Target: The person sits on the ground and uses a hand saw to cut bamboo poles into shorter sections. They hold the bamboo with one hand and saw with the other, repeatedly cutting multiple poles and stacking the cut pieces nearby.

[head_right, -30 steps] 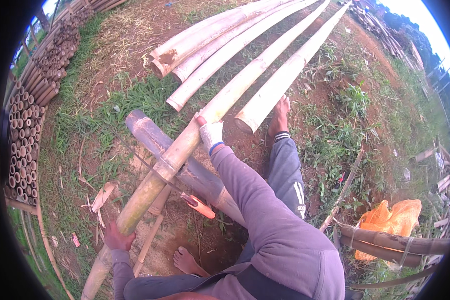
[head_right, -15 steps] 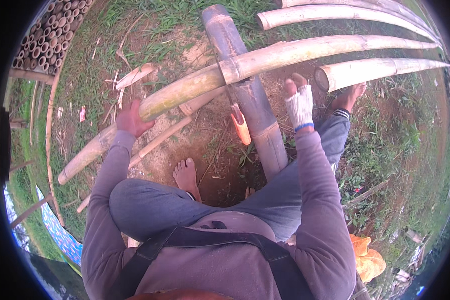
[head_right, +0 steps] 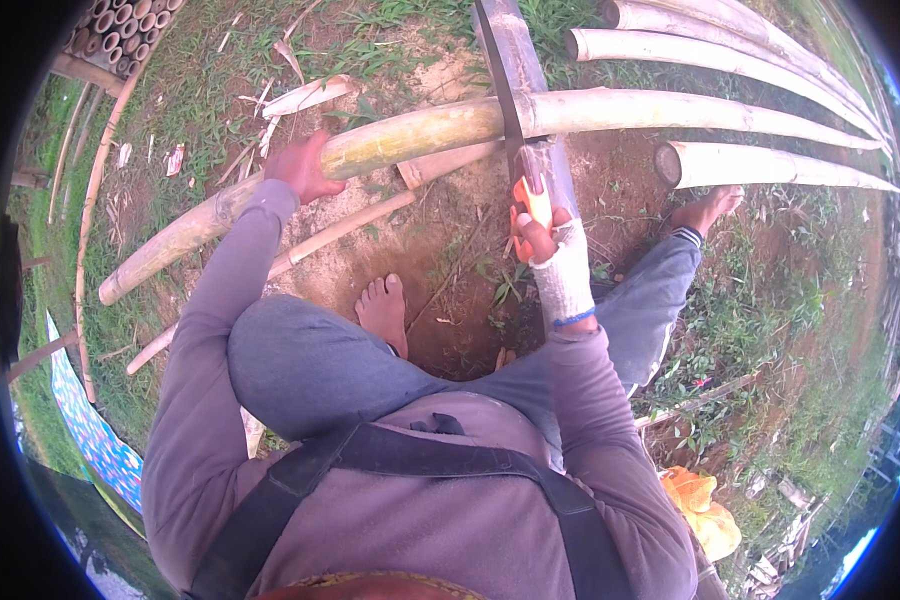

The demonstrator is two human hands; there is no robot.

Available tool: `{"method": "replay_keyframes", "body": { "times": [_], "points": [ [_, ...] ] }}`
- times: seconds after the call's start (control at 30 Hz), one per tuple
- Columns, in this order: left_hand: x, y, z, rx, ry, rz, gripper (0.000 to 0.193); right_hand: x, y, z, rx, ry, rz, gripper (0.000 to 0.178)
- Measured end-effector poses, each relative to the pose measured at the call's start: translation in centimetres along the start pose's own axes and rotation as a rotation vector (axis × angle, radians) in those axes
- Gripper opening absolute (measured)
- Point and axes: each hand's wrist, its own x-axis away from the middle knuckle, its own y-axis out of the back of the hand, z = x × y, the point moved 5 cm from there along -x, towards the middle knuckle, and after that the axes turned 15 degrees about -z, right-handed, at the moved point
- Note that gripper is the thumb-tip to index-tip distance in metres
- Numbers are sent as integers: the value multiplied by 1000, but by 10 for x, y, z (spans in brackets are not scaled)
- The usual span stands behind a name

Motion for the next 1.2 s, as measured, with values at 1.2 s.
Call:
{"method": "replay_keyframes", "body": {
  "times": [1.2],
  "points": [
    [75,-5,-33,-123,-165,-464,93,46,80,88,93,575,-493,45]
  ]
}}
